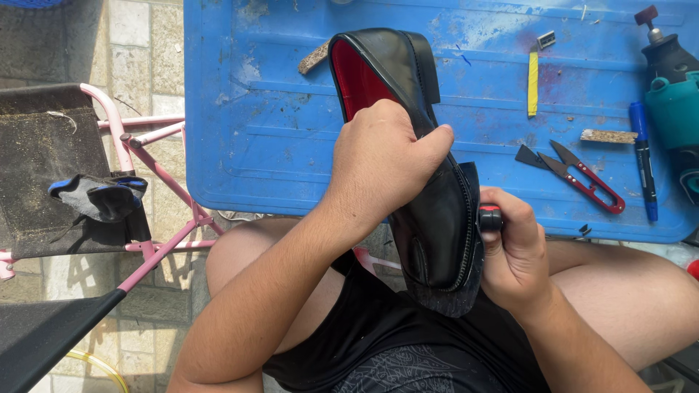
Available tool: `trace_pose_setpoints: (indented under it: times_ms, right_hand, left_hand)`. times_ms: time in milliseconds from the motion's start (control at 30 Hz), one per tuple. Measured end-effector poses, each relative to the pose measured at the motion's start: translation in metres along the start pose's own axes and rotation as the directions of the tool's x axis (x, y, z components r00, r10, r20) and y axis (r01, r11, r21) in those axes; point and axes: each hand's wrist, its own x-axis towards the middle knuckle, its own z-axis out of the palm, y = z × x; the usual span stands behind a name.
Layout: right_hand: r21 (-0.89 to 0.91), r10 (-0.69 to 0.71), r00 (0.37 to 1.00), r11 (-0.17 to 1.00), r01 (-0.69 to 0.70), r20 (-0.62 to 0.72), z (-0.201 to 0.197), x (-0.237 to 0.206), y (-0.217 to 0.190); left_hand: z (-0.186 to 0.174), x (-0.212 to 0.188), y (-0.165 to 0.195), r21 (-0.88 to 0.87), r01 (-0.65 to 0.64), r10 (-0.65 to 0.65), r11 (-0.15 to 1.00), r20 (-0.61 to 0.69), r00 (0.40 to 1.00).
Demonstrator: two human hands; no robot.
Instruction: The person holds a black leather shoe and uses a utility knife to carefully cut and trim the sole edge. They rotate the shoe to access different sections of the sole and continue trimming along the perimeter.
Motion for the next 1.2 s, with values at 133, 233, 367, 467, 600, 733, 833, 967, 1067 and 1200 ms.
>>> trace_pose_setpoints:
  times_ms: [133, 233, 367, 467, 600, 733, 833, 967, 1067, 1200]
  right_hand:
    - [-0.090, -0.107, 0.994, 0.990, 0.106, -0.002, 0.001, -0.006, -0.003]
    - [-0.126, -0.184, 0.983, 0.975, 0.183, -0.002, 0.006, -0.016, -0.005]
    - [-0.076, -0.081, 0.996, 0.994, 0.077, -0.045, 0.010, -0.032, -0.006]
    - [0.095, 0.104, 0.992, 0.991, -0.097, -0.071, 0.006, -0.039, -0.004]
    - [0.184, 0.160, 0.985, 0.972, -0.147, -0.058, 0.002, -0.039, -0.003]
    - [0.068, 0.045, 0.996, 0.997, -0.040, -0.082, 0.005, -0.039, -0.007]
    - [-0.094, -0.093, 0.992, 0.992, 0.085, -0.082, 0.007, -0.041, -0.011]
    - [-0.082, -0.172, 0.982, 0.983, 0.166, -0.079, 0.012, -0.044, -0.013]
    - [-0.043, -0.015, 0.999, 0.999, 0.013, -0.043, 0.013, -0.037, -0.011]
    - [0.410, 0.212, 0.976, 0.886, -0.216, 0.056, 0.014, -0.012, -0.004]
  left_hand:
    - [0.000, -0.001, 0.002, -0.015, 0.012, -0.012, 1.000, 0.021, 1.000]
    - [-0.001, -0.002, 0.002, -0.012, -0.033, 0.032, 0.999, -0.029, 0.999]
    - [0.002, -0.004, 0.001, 0.015, 0.059, -0.060, 0.998, 0.079, 0.995]
    - [0.006, -0.006, 0.000, 0.041, -0.046, 0.047, 0.998, -0.031, 0.998]
    - [0.011, -0.009, -0.002, -0.011, -0.086, 0.084, 0.996, -0.105, 0.991]
    - [0.013, -0.011, -0.003, -0.015, -0.032, 0.031, 0.999, -0.047, 0.998]
    - [0.013, -0.014, -0.001, -0.025, -0.050, 0.048, 0.998, -0.082, 0.995]
    - [0.007, -0.025, -0.005, -0.100, -0.045, 0.037, 0.994, -0.087, 0.996]
    - [-0.010, -0.028, -0.013, -0.074, -0.139, 0.132, 0.987, -0.098, 0.986]
    - [-0.028, -0.043, -0.013, -0.379, -0.175, 0.111, 0.909, -0.184, 0.977]
